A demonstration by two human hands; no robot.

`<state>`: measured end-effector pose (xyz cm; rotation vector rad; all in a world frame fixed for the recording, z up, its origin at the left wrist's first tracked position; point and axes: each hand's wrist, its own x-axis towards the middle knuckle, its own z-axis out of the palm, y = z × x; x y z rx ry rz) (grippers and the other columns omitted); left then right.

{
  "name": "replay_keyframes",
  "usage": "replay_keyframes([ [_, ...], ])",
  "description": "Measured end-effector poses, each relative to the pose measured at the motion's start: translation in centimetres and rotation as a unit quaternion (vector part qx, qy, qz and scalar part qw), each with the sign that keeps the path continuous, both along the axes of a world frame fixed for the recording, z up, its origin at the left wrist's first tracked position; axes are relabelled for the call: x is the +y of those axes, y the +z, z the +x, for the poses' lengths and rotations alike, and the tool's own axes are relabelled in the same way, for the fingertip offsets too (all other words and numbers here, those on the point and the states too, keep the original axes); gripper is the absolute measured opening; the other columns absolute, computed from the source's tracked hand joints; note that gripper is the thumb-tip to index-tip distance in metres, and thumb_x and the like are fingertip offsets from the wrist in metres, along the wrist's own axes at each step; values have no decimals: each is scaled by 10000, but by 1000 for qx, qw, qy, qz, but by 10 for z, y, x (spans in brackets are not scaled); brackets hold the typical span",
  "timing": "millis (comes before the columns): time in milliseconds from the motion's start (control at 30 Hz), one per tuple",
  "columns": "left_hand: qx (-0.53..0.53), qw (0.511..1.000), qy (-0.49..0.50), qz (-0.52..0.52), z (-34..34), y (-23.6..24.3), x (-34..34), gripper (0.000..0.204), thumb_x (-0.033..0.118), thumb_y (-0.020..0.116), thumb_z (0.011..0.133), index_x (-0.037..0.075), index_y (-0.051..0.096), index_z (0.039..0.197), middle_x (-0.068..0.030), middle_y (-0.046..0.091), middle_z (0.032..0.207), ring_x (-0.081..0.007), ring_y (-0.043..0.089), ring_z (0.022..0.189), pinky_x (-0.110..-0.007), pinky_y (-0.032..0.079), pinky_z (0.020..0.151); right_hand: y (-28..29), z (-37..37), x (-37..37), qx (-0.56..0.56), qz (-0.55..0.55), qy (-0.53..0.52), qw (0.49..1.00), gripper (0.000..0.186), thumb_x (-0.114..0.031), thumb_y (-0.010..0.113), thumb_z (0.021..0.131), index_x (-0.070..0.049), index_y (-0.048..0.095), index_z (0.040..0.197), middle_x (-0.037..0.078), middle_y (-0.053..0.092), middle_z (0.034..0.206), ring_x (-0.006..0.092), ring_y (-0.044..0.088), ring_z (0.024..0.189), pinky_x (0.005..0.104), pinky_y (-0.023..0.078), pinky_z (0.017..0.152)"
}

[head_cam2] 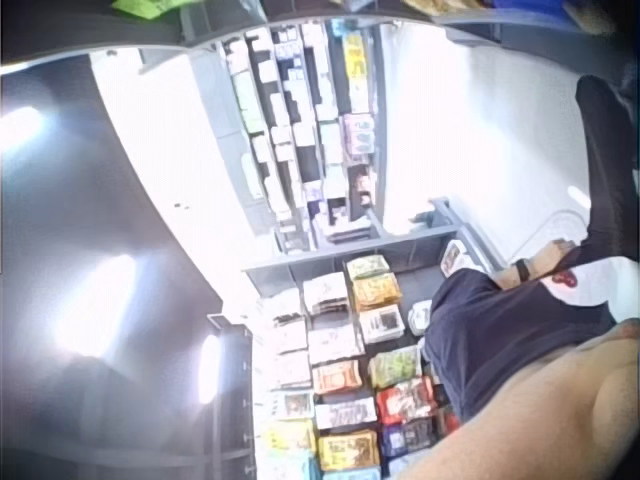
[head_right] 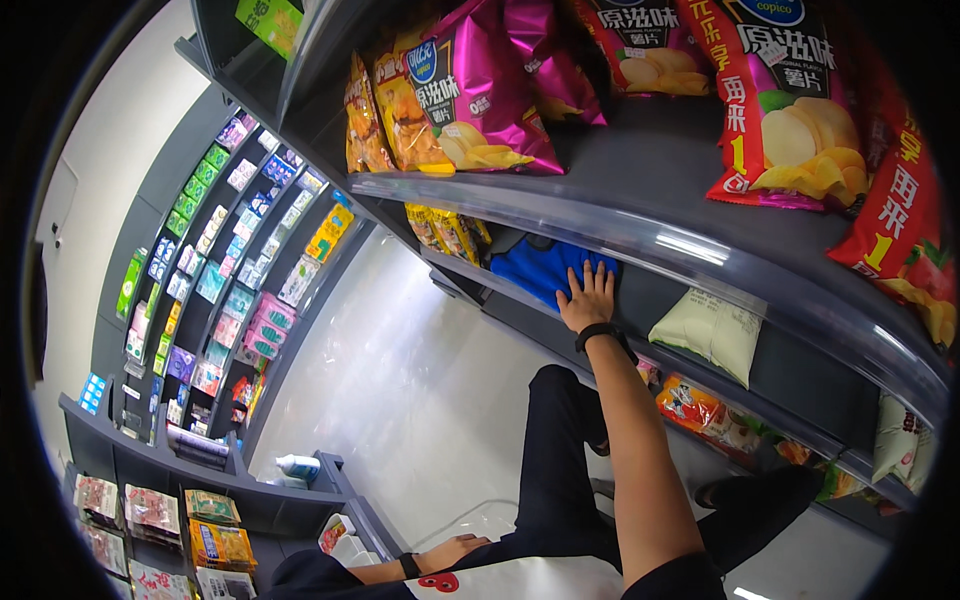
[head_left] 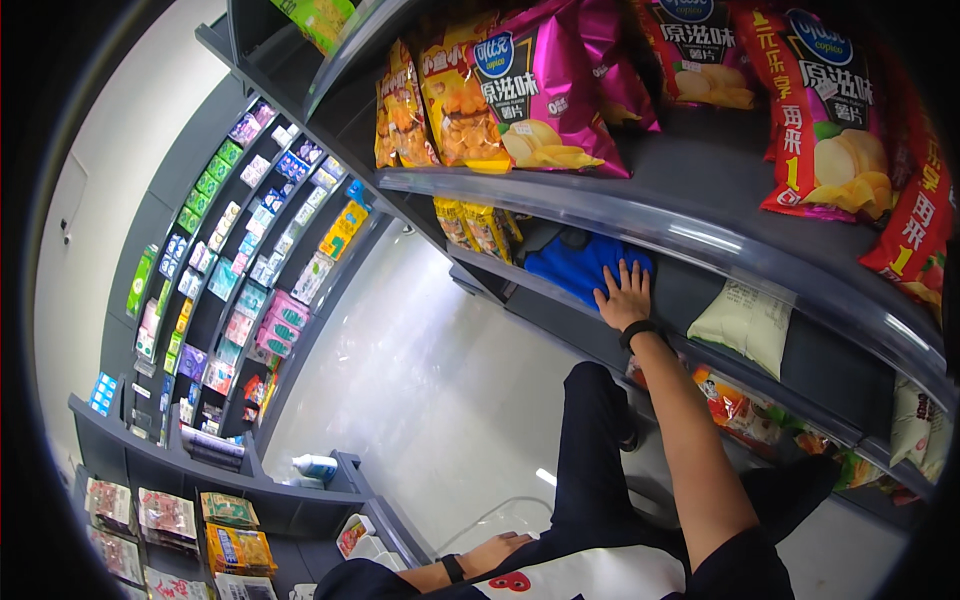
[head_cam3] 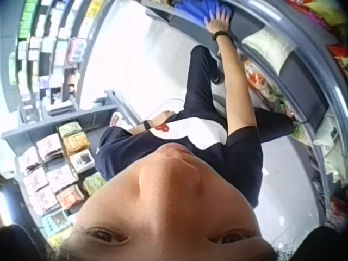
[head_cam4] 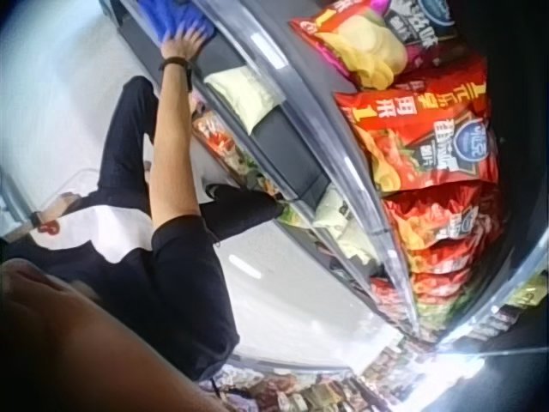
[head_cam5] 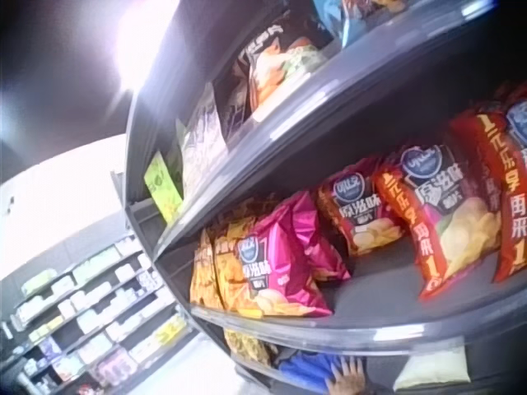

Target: Wiping supermarket shelves and snack packages with a blue cloth while restocking.

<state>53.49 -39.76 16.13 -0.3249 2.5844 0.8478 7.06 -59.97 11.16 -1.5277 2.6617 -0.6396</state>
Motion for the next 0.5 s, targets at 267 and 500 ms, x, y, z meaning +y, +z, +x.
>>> replay_keyframes([
  [267,31,992,80,88,-6,-21,1,332,94,528,861,-31,518,1168,-180,618,963,-329,619,877,-381,506,797,-3,-1,-1,20,-43,1,999,579,-506,376,921,-189,439,1402,116,329,1490,361,225,1385,506,84,1138],
  [500,48,992,4,118,-28,-10,-5,171,57,565,832,-17,553,986,-181,611,813,-363,617,773,-397,516,714,-7,-1,0,43,-47,1,998,574,-514,378,919,-197,452,1392,118,343,1481,360,243,1377,506,102,1133],
])
